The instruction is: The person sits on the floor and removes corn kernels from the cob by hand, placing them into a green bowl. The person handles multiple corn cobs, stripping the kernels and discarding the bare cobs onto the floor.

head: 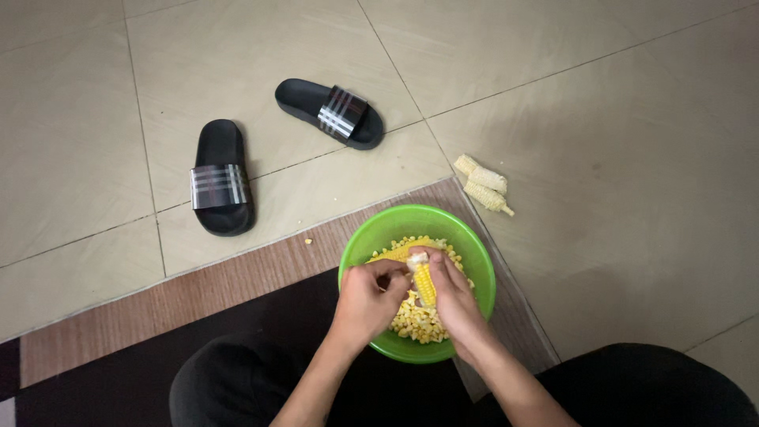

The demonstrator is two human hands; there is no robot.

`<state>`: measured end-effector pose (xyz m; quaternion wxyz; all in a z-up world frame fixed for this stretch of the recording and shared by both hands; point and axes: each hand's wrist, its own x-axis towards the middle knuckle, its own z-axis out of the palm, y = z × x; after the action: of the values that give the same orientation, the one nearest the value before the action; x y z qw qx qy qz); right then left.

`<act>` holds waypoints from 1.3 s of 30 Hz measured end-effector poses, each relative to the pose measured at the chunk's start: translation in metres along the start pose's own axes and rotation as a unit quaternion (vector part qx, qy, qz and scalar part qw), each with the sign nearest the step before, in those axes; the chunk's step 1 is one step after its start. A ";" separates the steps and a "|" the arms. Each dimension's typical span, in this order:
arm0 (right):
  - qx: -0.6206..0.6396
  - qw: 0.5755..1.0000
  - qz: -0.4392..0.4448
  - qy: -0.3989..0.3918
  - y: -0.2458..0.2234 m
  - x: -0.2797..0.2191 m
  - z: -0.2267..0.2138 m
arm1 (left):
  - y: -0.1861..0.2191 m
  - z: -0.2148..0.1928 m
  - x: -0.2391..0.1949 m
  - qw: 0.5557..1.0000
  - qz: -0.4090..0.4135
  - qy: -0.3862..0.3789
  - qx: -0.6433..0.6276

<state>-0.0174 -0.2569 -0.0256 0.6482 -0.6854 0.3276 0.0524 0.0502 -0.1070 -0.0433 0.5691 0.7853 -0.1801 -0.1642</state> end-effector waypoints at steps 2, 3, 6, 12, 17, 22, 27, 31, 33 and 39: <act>0.059 0.998 0.010 0.015 0.005 0.006 0.000 | -0.002 0.005 0.000 1.000 0.005 0.000 -0.030; 0.119 0.992 0.021 0.029 0.008 0.009 0.001 | -0.003 0.007 0.000 0.998 0.009 0.001 -0.059; 0.136 0.987 0.081 0.012 -0.012 -0.001 0.000 | -0.004 0.007 0.001 1.000 0.000 0.002 -0.022; -0.012 0.999 -0.041 0.024 0.019 0.013 -0.003 | 0.009 0.004 -0.003 0.998 0.012 -0.007 0.065; -0.036 0.998 -0.040 -0.033 0.005 0.008 -0.001 | -0.008 0.011 0.000 0.994 -0.065 -0.004 0.086; -0.059 0.996 -0.053 -0.035 0.014 0.007 0.003 | -0.005 0.009 -0.002 0.990 -0.079 -0.002 0.116; 0.046 0.999 0.008 -0.004 0.005 0.000 0.005 | -0.025 0.021 0.002 0.994 -0.047 0.031 0.090; 0.103 0.993 0.041 -0.043 0.007 0.008 0.000 | -0.036 0.027 0.003 0.998 -0.036 0.030 0.045; 0.074 0.996 0.028 -0.034 0.018 0.019 -0.005 | -0.014 0.017 0.000 0.998 -0.060 0.020 0.014; 0.095 0.992 0.055 -0.058 -0.001 0.006 -0.005 | -0.022 0.018 0.004 0.998 -0.055 0.012 0.028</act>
<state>-0.0146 -0.2639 -0.0270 0.7246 -0.5971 0.3302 0.0967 0.0473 -0.1176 -0.0702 0.5392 0.8116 -0.1340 -0.1803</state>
